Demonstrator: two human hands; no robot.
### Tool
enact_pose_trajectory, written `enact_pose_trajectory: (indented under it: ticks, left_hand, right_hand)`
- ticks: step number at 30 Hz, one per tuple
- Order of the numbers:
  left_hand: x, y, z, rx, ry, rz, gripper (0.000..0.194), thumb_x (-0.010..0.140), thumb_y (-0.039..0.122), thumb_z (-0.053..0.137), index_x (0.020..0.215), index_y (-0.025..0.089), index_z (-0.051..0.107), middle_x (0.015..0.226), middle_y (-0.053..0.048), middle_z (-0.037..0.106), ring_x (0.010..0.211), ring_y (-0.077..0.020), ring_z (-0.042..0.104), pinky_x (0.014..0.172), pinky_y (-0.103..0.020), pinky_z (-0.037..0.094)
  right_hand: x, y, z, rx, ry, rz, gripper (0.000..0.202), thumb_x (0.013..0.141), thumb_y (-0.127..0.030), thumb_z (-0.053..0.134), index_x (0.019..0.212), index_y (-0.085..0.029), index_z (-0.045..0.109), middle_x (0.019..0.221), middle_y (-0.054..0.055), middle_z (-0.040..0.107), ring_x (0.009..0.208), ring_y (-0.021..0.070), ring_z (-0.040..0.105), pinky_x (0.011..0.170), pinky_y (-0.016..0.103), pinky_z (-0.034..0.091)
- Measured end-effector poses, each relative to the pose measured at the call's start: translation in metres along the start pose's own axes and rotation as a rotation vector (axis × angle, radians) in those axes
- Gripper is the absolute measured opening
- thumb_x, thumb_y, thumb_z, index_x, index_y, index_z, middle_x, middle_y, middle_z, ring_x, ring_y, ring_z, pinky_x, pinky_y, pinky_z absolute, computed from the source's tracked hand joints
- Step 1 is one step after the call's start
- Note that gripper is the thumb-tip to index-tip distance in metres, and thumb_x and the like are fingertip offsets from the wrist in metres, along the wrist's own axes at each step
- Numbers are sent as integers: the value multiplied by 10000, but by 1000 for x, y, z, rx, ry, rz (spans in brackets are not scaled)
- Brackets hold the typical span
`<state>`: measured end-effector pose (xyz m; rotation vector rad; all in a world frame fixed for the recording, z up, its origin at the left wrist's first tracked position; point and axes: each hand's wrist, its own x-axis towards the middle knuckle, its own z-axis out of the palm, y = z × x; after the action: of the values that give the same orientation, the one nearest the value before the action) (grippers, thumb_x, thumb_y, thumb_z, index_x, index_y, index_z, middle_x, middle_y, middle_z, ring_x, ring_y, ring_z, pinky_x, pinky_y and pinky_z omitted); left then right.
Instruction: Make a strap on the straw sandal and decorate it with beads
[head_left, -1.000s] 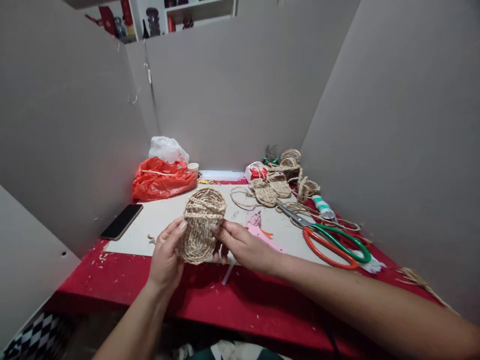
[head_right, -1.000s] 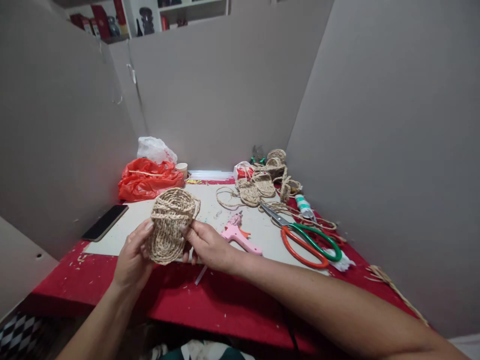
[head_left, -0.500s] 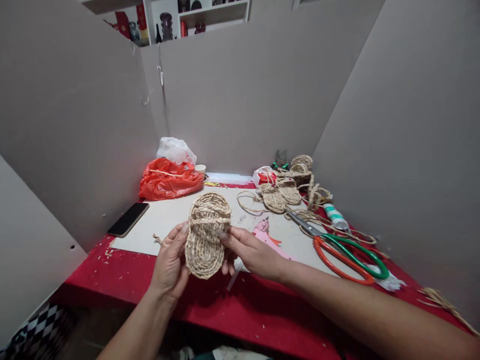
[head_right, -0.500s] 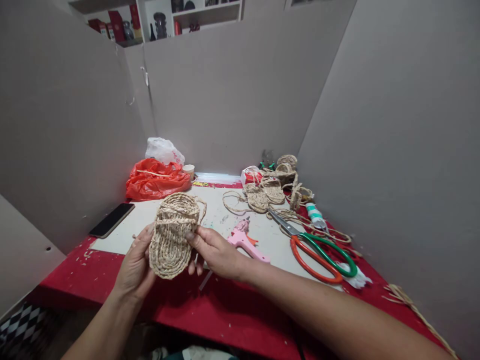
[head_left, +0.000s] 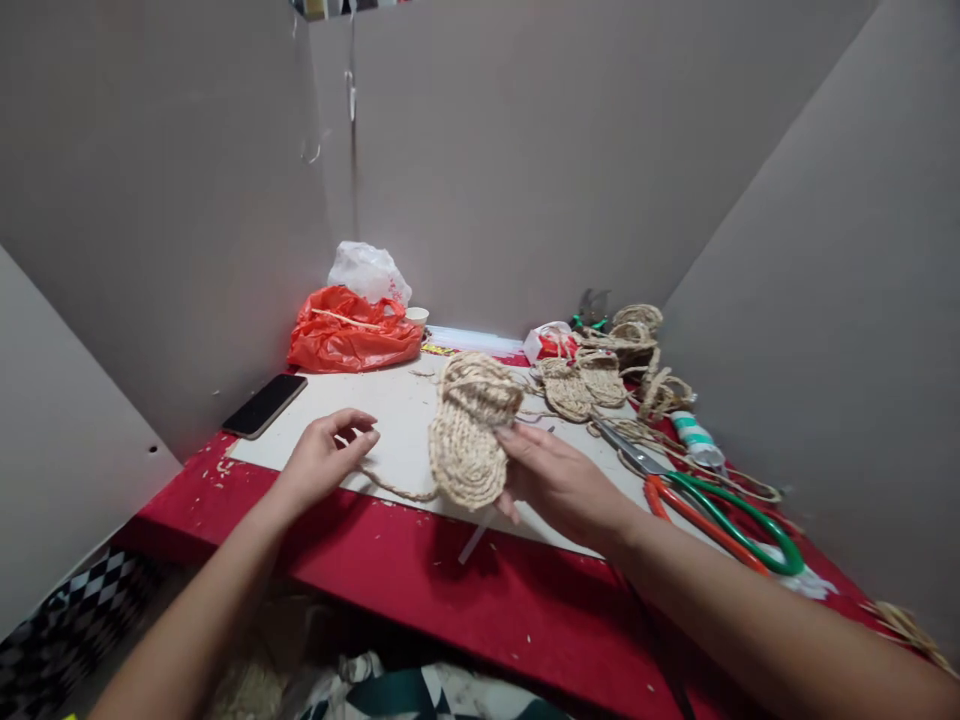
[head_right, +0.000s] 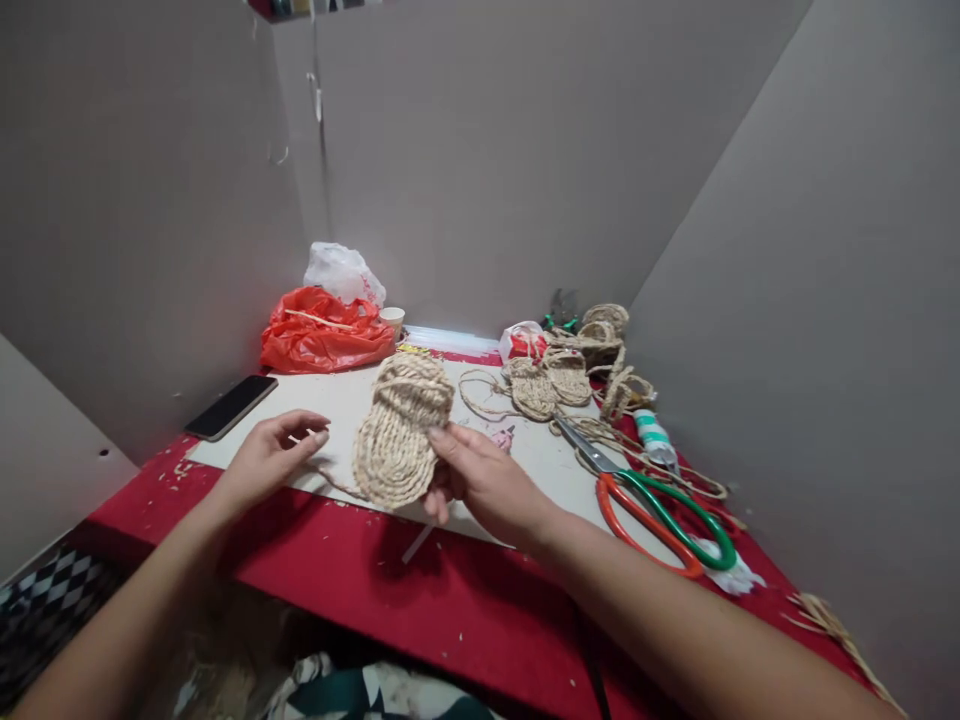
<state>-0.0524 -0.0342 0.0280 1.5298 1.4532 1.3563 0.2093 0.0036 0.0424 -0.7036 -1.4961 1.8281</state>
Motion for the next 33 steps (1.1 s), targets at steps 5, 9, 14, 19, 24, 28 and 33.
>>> enact_pose_trajectory:
  ticks: [5,9,14,19,24,28,33]
  left_hand:
    - [0,-14,-14,369,-265,0,212,580,259,760,789,230,753,797,-33,705,664,-181,581,643,-262,400]
    - [3,-13,-13,562,-366,30,40,647,243,682,669,235,714,677,-9,675,612,-166,568,601,-248,365]
    - [32,-5,-32,763,-129,49,76,685,226,611,643,210,673,667,-60,677,666,-215,602,639,-285,378]
    - [44,22,-23,755,78,104,371,808,280,485,1117,143,637,1043,-132,704,867,-241,653,766,-330,467]
    - [20,46,23,669,-109,169,423,796,178,453,1171,154,648,1066,-83,729,799,-189,687,771,-294,513]
    - [23,38,31,690,-120,145,439,765,164,520,1182,127,653,1122,-151,707,927,-283,682,897,-397,478]
    - [44,24,10,616,36,58,628,799,262,567,1401,145,432,1531,-211,296,1144,-363,588,974,-482,420]
  right_hand:
    - [-10,-13,-4,36,60,-44,355,845,-477,609,691,-165,539,486,-6,574,404,102,520,434,221,431]
    - [-14,-12,-5,26,60,-55,347,851,-479,608,717,-167,537,509,-3,591,414,103,527,432,213,435]
    - [-16,-6,-10,-47,33,-117,345,881,-505,567,802,-175,507,554,-7,615,467,102,570,456,189,450]
    - [-18,-5,-9,-86,-33,-109,411,880,-568,534,803,-166,500,530,-8,615,439,91,568,471,190,471]
    - [-16,-5,-5,-59,-66,-73,452,857,-610,536,779,-167,490,485,-13,609,399,92,568,438,184,467]
    - [-15,-4,-6,-69,-82,-82,447,855,-611,537,790,-172,483,501,-14,624,402,91,576,445,184,474]
    - [-12,-2,-9,-86,-76,-91,452,854,-616,535,794,-172,482,500,-20,624,396,80,564,447,177,467]
